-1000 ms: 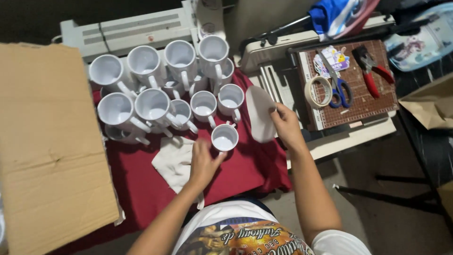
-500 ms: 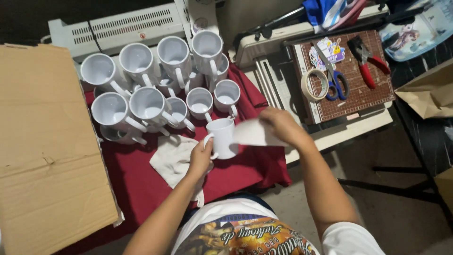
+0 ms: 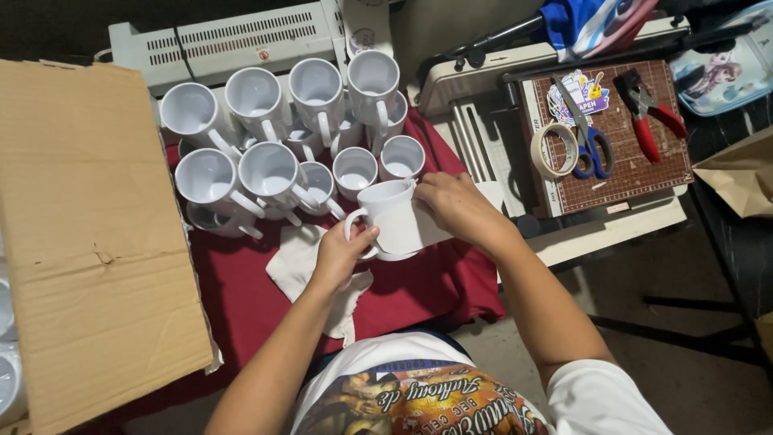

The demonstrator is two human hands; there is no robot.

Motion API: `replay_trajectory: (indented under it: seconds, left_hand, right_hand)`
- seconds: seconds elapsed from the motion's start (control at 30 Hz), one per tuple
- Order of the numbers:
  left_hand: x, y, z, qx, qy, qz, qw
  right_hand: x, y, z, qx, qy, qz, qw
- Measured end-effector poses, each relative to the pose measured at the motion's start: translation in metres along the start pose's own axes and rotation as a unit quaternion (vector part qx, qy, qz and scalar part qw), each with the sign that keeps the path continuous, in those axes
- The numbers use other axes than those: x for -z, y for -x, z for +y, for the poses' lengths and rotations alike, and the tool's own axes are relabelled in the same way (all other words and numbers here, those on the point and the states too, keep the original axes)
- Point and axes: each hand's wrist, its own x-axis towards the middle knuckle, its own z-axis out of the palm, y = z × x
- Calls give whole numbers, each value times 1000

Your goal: The recorder is preparing ceramic mugs for printing by cleaning them with a cloth and taping transfer paper onto them.

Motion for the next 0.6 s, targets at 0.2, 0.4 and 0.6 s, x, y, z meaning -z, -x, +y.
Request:
replay_trajectory:
  seconds: [0.2,0.4,0.6]
  left_hand:
    - [2,-2,6,7,52,5,999]
    - [12,-7,0,-13,87,1,996]
    - [-4,12,62,-1,146,6,989]
  right_hand:
    - [-5,-1,-2,6,-4,52,999]
    - [4,0,-25,74,72,229,968]
    - [-66,30,-28,38,-59,351,934]
